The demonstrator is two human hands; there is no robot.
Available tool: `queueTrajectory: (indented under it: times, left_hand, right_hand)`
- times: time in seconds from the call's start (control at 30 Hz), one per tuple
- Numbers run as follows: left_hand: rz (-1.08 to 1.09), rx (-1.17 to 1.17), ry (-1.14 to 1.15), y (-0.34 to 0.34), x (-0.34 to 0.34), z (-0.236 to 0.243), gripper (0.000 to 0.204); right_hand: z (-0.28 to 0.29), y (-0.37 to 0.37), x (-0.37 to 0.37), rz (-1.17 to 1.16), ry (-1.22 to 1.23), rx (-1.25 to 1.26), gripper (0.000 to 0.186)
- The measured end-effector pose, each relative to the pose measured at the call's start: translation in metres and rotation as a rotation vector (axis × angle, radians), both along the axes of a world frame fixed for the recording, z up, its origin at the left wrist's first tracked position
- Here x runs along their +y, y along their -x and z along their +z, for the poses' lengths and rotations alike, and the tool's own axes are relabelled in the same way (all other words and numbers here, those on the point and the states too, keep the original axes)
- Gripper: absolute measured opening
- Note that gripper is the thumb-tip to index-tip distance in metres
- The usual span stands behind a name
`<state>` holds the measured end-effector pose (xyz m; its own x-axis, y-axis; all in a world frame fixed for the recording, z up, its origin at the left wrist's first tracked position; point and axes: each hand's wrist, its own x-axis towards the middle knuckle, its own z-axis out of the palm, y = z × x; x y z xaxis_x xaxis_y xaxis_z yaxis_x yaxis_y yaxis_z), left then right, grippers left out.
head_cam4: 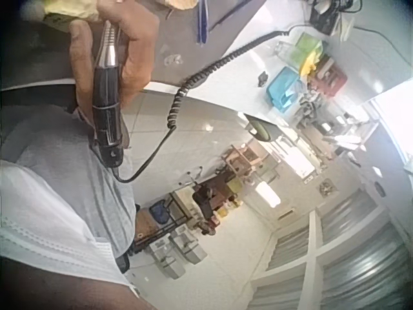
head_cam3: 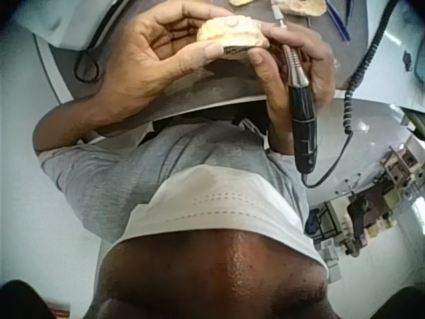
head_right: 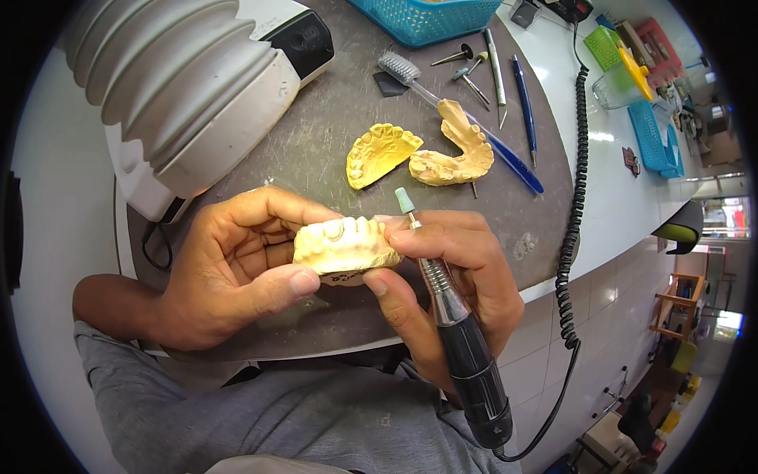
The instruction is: The person polishes a yellow dental mold using a rotary tool, focusing on the teeth and the edges of the mold.
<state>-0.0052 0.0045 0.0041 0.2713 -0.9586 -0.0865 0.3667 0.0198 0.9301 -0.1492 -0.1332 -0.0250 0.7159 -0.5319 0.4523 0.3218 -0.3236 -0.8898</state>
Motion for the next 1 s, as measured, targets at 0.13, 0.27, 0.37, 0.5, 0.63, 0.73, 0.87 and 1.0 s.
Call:
queueTrajectory:
  times: [0.13,0.27,0.37,0.5,0.63,0.73,0.87,1.0]
  left_hand:
    - [0.008,-0.023,0.029,0.001,0.000,-0.002,0.034]
    - [0.006,-0.088,0.031,0.000,0.001,-0.001,0.033]
    - [0.002,-0.089,0.017,0.001,0.001,0.001,0.033]
    - [0.033,-0.049,0.015,0.003,0.000,0.000,0.029]
    - [0.019,-0.084,0.007,-0.004,0.000,0.005,0.022]
    - [0.005,-0.145,-0.054,-0.008,0.000,0.008,0.017]
    - [0.011,-0.224,-0.067,-0.011,-0.002,0.007,0.014]
    - [0.004,-0.282,-0.036,-0.011,-0.001,0.008,0.012]
  right_hand:
    - [0.002,0.001,0.002,0.015,-0.009,-0.032,0.035]
    - [0.002,0.001,0.003,0.017,-0.021,-0.041,0.035]
    - [0.002,0.001,0.003,0.016,-0.022,-0.041,0.035]
    - [0.003,0.002,0.002,0.026,0.000,-0.036,0.035]
    - [0.003,0.000,0.003,0.039,0.024,-0.053,0.036]
    - [0.002,0.000,0.003,0.046,0.065,-0.075,0.036]
    - [0.001,0.000,0.002,0.041,0.102,-0.116,0.036]
    - [0.000,0.000,0.003,0.030,0.120,-0.137,0.034]
